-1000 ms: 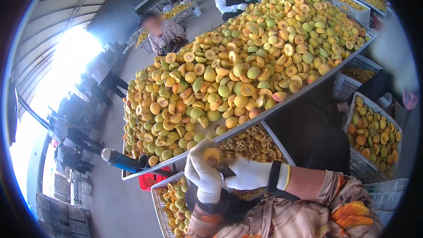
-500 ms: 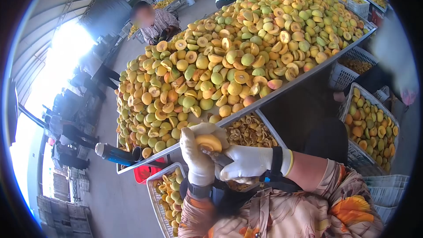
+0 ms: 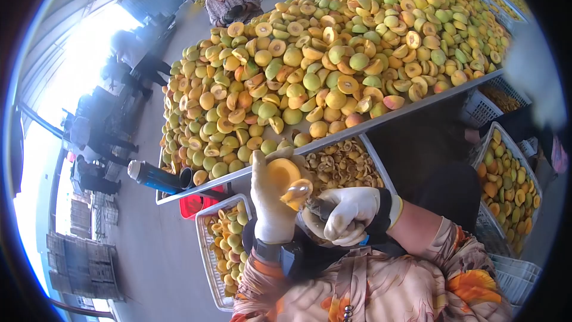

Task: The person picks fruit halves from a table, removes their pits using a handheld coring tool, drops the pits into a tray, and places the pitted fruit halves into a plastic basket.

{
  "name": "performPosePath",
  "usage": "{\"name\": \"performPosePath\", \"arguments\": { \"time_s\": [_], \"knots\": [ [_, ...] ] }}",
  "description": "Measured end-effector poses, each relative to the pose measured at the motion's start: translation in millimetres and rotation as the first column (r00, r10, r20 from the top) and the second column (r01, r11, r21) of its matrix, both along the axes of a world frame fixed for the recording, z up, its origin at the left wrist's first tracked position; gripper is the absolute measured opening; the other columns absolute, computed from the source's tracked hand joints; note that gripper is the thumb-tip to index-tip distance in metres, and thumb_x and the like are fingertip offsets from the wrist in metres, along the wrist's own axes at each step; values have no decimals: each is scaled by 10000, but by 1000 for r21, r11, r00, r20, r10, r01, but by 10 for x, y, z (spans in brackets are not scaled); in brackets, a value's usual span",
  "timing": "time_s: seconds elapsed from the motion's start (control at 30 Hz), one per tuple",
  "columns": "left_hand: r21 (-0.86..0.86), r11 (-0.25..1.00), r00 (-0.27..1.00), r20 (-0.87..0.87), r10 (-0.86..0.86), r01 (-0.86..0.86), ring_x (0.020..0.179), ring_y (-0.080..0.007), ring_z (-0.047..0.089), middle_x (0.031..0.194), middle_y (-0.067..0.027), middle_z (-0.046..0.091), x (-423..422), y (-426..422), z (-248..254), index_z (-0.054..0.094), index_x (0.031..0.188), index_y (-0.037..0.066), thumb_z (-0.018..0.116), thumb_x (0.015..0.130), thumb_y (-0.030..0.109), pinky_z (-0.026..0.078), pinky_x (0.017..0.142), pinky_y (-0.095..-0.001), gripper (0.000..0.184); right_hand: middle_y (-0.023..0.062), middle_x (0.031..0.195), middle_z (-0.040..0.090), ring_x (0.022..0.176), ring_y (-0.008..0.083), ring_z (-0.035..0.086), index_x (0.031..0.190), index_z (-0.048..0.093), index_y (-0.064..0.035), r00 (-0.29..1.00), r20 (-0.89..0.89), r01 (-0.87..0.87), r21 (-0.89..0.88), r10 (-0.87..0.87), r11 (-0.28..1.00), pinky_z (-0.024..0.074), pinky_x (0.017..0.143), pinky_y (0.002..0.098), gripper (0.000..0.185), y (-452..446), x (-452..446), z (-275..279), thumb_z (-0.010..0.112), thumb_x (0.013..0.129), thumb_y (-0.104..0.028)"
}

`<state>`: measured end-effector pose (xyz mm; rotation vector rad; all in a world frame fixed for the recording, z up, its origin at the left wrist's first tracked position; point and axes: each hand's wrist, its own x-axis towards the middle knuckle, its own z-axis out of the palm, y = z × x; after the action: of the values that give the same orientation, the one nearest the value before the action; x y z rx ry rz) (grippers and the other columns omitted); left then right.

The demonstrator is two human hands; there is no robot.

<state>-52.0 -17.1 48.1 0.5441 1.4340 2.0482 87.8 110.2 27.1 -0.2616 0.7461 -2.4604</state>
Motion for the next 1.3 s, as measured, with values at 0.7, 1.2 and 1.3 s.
{"name": "performPosePath", "arguments": {
  "time_s": [0.7, 1.2, 1.3],
  "knots": [
    [-837, -4, 816, -533, -225, -548, 1358, -489, 394, 1536, -307, 350, -579, -3282, -2661, 316, 1525, -21, 535, 997, 386, 357, 1119, -545, 701, 308, 1033, 687, 999, 453, 670, 1083, 643, 36, 998, -38, 25, 963, -44, -267, 527, 871, 503, 441, 144, 19, -1696, 614, 844, -333],
    [-880, 60, 764, -441, -471, -471, 1456, -466, 305, 1599, -226, 322, -1218, -3374, -3034, 344, 1573, 135, 587, 936, 453, 285, 1193, -514, 752, 296, 1002, 690, 952, 460, 669, 1142, 603, 16, 1000, 20, -21, 989, -9, -148, 515, 828, 521, 446, 112, -203, -1447, 622, 847, -317],
    [-905, -16, 832, -384, -401, -425, 1029, -373, 686, 1093, -197, 719, -1396, -2731, -1846, 640, 1284, 73, 659, 892, 404, 533, 896, -454, 514, 296, 1004, 690, 953, 458, 670, 1135, 606, 9, 999, 3, -8, 992, -38, -128, 515, 834, 523, 431, 132, -182, -1305, 613, 859, -323]
  ]
}}
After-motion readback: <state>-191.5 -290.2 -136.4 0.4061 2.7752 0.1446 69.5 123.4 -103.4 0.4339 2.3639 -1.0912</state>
